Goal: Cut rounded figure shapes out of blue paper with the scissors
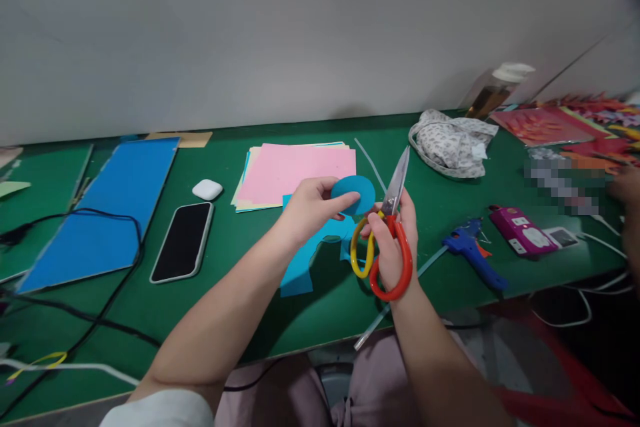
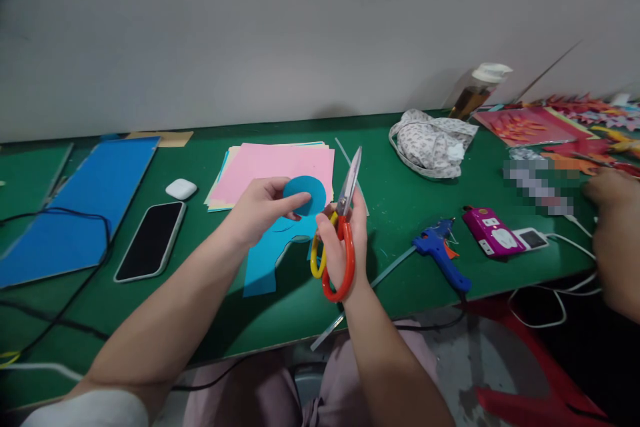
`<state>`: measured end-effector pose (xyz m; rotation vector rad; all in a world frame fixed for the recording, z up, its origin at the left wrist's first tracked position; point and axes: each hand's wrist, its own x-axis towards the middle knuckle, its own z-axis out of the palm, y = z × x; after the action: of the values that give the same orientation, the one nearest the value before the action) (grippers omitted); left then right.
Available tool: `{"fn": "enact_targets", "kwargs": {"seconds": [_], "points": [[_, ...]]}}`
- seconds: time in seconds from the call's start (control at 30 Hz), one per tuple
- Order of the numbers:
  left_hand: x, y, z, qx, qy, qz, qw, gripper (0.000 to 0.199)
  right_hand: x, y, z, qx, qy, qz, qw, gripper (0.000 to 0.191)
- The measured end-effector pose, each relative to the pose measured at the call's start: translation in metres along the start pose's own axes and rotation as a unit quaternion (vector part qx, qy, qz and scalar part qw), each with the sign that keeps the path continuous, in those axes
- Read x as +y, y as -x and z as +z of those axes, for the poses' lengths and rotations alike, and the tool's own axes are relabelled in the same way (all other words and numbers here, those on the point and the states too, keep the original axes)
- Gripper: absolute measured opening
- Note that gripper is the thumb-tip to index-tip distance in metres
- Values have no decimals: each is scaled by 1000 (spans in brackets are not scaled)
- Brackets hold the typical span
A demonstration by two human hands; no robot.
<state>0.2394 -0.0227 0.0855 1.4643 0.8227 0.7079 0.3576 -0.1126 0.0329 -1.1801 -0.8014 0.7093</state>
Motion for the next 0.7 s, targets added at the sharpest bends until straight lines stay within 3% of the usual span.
{"fn": "enact_targets", "kwargs": {"seconds": [0.23,0.43,0.7], "points": [[12,9,-10,100,-3,73,992,26,7,4,2,-106,59,-44,992,68],[14,10,-14,64,-8,72,995,25,10,7,-1,-157,129,-64,977,80],[12,6,-15,77,-9,65,995,26,12,7,-1,-177,166,-100,965,83]]}}
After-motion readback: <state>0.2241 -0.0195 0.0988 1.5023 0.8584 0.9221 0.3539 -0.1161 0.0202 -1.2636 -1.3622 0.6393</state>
